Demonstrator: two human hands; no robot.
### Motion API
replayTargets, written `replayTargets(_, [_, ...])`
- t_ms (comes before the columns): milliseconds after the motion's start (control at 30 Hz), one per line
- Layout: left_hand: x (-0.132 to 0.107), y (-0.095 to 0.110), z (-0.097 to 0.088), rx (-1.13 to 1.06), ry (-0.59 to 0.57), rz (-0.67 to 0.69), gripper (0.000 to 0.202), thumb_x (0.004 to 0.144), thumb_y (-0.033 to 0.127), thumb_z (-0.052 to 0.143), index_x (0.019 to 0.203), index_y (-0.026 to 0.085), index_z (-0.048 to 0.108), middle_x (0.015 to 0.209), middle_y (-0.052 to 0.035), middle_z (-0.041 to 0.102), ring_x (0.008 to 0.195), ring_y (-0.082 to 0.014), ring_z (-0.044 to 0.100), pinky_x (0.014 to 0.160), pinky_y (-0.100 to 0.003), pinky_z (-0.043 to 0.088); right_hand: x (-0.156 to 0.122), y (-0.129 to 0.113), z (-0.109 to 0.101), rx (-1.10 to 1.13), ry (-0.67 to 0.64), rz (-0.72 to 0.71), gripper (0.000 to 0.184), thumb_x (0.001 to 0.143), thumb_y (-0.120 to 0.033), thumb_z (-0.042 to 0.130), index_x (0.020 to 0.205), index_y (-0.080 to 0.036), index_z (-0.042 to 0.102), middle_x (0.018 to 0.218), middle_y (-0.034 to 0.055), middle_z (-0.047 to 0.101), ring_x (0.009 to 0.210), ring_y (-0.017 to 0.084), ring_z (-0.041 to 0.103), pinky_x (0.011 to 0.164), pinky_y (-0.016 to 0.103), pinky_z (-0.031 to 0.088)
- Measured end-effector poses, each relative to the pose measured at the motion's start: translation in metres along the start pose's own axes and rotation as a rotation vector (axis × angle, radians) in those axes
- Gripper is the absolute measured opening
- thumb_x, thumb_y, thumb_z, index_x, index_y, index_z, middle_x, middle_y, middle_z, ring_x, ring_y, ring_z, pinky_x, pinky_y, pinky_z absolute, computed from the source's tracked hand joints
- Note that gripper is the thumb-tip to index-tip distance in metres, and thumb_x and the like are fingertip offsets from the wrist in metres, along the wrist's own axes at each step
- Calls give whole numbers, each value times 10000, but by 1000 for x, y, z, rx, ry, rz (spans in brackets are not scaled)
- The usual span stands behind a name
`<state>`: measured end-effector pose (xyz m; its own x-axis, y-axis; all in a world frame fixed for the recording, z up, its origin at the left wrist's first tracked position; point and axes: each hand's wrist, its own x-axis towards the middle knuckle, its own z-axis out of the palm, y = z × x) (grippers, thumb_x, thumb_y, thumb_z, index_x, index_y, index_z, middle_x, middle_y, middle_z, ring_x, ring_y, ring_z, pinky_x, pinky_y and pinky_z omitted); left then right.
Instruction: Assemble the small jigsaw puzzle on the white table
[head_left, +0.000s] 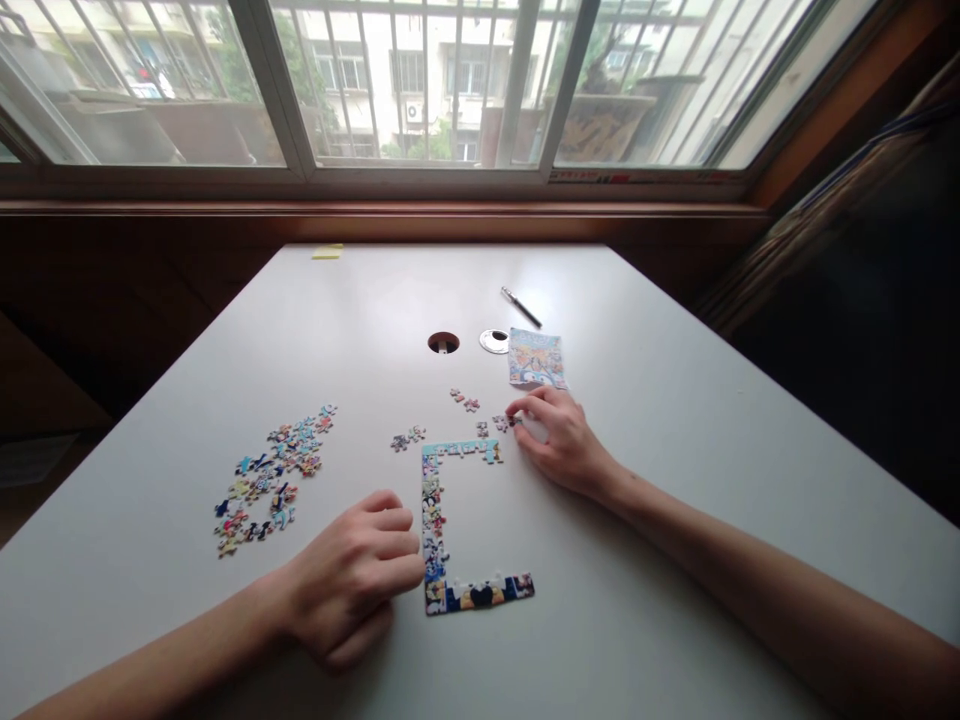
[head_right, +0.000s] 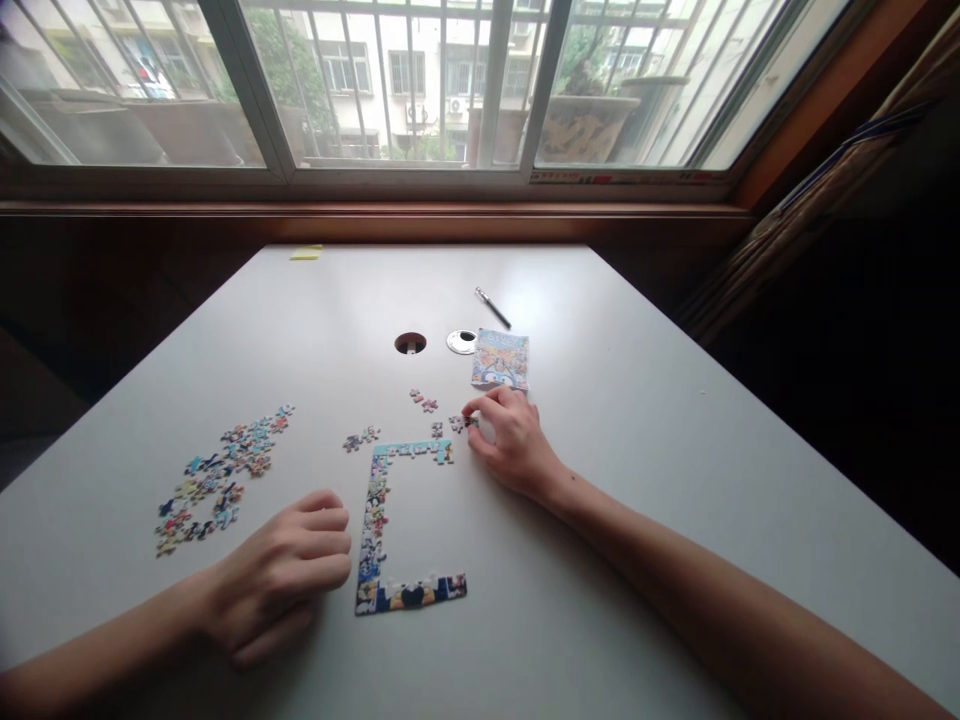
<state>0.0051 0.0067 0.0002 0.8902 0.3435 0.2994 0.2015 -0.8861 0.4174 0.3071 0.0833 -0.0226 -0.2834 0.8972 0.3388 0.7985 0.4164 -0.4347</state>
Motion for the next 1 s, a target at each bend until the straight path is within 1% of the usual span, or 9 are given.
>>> replayTargets(133, [0,0,0,-5,-5,2,209,710,179,387,734,191,180,641,-22,435,601,-177,338,658,-385,352,0,0,0,1,-1,4,182,854,-231,565,1002,-251,670,1033,78,603,1029,279,552,907,459,412])
replayTargets(333, [0,0,0,5,6,4,249,670,183,414,736,192,175,638,-22,437,594,-181,356,659,-380,345,0,0,0,-6,-8,-3,182,850,-230,572,999,-251,675,1033,75,605,1039,279,550,920,452,406])
replayTargets(500, [-1,-1,1,-4,-19,-9,261,642,193,418,746,195,178,652,-17,441,608,-190,355,670,-378,335,0,0,0,-5,-14,1,179,850,-227,571,993,-244,677,1026,74,599,1025,272,549,923,452,401])
replayTargets(833, [1,0,-1,-17,-7,-5,240,649,190,398,745,193,178,642,-12,433,602,-187,320,656,-375,312,0,-1,0,-1,-10,-5,174,850,-221,567,986,-242,673,1024,79,600,1019,278,549,908,456,396])
replayTargets(1000, [0,0,0,-14,-24,-14,233,659,185,406,761,196,197,686,-24,454,638,-194,361,686,-382,332,1,-1,-1,-3,-12,-9,171,850,-224,565,983,-243,671,1024,78,604,1013,278,549,905,454,394])
